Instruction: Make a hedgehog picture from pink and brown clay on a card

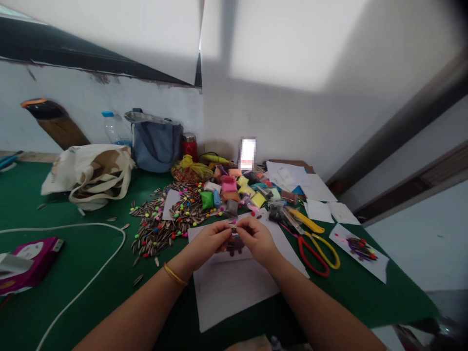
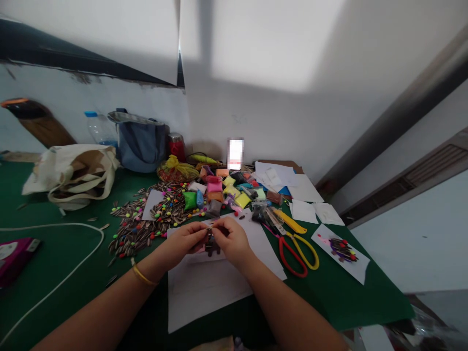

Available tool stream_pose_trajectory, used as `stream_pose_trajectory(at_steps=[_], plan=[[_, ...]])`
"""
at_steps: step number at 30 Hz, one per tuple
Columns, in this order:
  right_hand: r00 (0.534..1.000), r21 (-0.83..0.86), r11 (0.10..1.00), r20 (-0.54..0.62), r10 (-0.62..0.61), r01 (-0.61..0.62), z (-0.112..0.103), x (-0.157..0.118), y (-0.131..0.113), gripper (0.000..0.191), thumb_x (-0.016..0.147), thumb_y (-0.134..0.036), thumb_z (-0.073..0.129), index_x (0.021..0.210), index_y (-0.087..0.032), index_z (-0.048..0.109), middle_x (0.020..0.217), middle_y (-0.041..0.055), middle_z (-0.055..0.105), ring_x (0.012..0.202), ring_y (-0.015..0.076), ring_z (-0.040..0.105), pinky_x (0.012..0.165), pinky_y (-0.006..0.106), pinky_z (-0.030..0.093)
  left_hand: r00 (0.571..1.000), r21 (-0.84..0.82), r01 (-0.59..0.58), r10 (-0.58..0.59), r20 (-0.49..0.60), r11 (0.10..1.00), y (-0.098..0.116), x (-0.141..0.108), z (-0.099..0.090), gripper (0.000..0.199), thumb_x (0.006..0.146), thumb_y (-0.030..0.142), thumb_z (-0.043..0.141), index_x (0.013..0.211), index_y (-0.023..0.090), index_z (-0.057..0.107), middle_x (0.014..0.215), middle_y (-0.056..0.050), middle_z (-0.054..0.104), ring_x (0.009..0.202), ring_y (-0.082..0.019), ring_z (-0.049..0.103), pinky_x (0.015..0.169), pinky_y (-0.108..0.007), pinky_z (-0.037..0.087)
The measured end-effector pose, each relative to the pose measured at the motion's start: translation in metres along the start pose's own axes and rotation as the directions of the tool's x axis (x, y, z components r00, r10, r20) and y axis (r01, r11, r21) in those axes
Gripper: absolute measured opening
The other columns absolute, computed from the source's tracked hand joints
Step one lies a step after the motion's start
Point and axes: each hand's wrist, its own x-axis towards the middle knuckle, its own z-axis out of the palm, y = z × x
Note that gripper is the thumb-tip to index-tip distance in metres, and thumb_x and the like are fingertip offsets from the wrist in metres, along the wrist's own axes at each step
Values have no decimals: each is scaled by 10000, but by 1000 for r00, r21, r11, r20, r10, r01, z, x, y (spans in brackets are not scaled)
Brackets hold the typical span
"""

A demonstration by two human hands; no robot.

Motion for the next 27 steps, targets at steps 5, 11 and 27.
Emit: stream_pose_trajectory(at_steps=[5,11,27], plan=[[1000,133,991,-22,4,-1,1,2,-1,91,819,-287,555,812,-199,576,849,31,654,718,149,619,616,262,496,998,89,-11,16,-60,996,-1,3,-1,294,754,440,680,761,152,621,574,40,486,461,-66,406,435,-192,257],[999,19,1000,-36,15,-14,-15,11,16,109,832,-246,498,852,-194,591,760,14,661,663,151,620,632,280,496,964,44,-75,84,-253,996,-3,10,-15,332,770,463,647,869,146,637,608,47,483,438,-52,351,412,-194,205],[979,-526,837,195,-51,149,-12,8,19,145,817,-136,601,850,-216,717,836,15,672,813,154,600,735,262,427,956,-49,-44,28,-292,998,-14,21,-24,341,740,453,677,881,146,632,633,41,510,489,-55,406,430,-178,247]])
